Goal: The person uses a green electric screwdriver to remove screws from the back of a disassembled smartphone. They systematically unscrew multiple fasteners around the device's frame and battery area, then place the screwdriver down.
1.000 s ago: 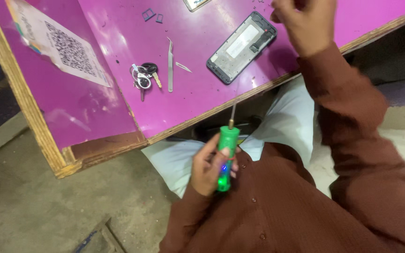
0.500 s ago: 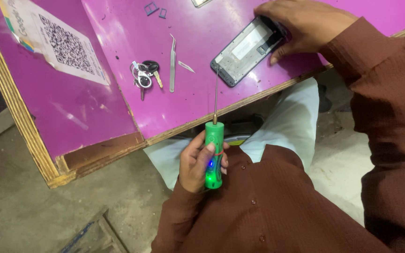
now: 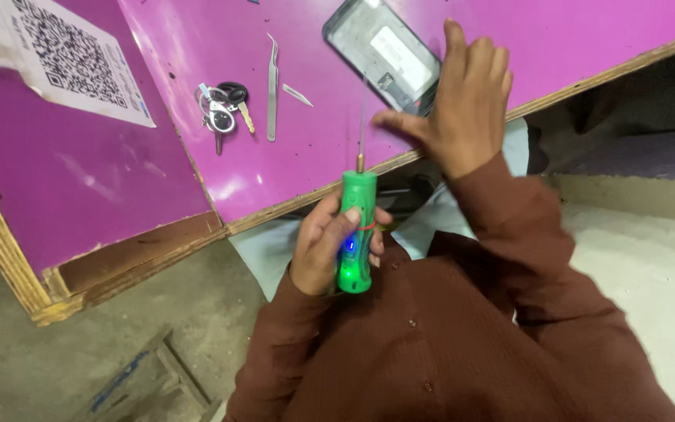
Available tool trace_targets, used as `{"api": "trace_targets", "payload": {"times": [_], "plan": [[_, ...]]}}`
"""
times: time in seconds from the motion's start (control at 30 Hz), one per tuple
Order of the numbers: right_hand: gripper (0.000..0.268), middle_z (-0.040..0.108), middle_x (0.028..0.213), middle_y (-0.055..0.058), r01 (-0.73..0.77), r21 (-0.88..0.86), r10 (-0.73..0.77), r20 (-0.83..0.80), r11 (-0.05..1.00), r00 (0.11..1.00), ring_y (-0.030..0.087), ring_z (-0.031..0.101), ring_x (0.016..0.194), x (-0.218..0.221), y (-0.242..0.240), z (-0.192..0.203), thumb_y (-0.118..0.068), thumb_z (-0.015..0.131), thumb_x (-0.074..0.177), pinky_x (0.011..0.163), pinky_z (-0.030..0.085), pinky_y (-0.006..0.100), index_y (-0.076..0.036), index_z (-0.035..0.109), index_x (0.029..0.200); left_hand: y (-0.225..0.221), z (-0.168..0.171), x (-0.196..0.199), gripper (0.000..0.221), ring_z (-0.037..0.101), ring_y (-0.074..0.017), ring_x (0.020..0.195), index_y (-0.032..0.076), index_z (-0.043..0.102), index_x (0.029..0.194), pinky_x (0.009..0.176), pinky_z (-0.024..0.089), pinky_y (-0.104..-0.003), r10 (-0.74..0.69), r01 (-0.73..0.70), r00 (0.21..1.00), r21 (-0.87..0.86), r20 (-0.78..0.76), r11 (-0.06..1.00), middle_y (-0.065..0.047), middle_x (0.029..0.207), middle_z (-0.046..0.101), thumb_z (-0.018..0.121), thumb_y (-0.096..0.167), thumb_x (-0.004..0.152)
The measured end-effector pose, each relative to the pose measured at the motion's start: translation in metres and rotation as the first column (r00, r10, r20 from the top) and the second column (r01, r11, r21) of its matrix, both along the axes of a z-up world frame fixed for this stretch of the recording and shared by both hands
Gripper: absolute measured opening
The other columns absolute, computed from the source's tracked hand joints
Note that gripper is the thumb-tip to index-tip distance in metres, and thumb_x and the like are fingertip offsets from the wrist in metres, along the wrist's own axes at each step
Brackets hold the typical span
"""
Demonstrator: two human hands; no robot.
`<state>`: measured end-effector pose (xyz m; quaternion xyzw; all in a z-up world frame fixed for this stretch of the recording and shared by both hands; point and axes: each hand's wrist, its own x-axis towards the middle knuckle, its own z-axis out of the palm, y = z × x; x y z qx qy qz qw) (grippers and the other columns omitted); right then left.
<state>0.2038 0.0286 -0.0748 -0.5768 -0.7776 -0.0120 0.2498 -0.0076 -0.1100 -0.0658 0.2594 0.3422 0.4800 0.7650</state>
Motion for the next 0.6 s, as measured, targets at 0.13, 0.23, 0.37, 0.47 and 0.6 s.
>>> {"api": "trace_targets", "payload": {"times": [0.13,0.23,0.37,0.47,0.6], "plan": [[0.111,0.056,0.113,0.014,-0.122,-0.301,0.087,-0.13,0.946,0.988,0.032,0.05,0.107,0.003,-0.009,0.014,-0.055,0.094,0.068,0.096,0.044,0.048,-0.002,0.043,0.151,0.008,0.014,-0.003,0.052,0.067,-0.0168,0.076,0.0,0.048,0.146,0.065,0.059,-0.03,-0.007,0.032,0.928,0.06,-0.373,0.998,-0.014,0.107,0.072,0.059,0.02,0.1],[0.1,0.055,0.132,0.015,-0.347,-0.244,0.352,-0.023,0.906,0.936,0.037,0.048,0.12,0.029,0.008,0.045,-0.046,0.093,0.072,0.106,0.045,0.05,-0.009,0.048,0.153,0.011,0.021,-0.018,0.049,0.071,-0.0225,0.085,-0.003,0.056,0.139,0.076,0.059,-0.034,0.192,0.064,0.651,0.305,-0.734,0.95,-0.015,0.104,0.075,0.068,0.022,0.099],[0.103,0.05,0.152,0.013,-0.654,-0.166,0.673,0.25,0.738,0.696,0.039,0.046,0.135,0.023,0.052,0.067,-0.039,0.088,0.058,0.11,0.044,0.051,-0.009,0.049,0.148,0.015,0.026,-0.045,0.049,0.076,-0.027,0.095,-0.006,0.061,0.132,0.082,0.058,-0.037,0.285,0.205,0.41,0.392,-0.866,0.897,-0.02,0.107,0.075,0.074,0.023,0.094],[0.105,0.046,0.16,0.005,-0.651,-0.456,0.777,0.169,0.607,0.606,0.035,0.051,0.132,-0.002,0.088,0.064,-0.044,0.088,0.063,0.1,0.047,0.047,-0.013,0.047,0.154,0.019,0.034,-0.055,0.049,0.076,-0.0293,0.102,-0.005,0.06,0.135,0.088,0.059,-0.038,0.283,0.249,0.417,0.408,-0.864,0.878,-0.021,0.113,0.074,0.074,0.019,0.095],[0.105,0.05,0.152,0.009,-0.766,-0.435,0.863,0.058,0.474,0.501,0.032,0.059,0.122,-0.015,0.111,0.058,-0.049,0.082,0.06,0.094,0.049,0.043,-0.011,0.048,0.152,0.029,0.051,-0.055,0.046,0.077,-0.0286,0.097,-0.002,0.062,0.131,0.083,0.059,-0.036,0.292,0.252,0.398,0.41,-0.87,0.877,-0.017,0.107,0.074,0.075,0.018,0.092]]}}
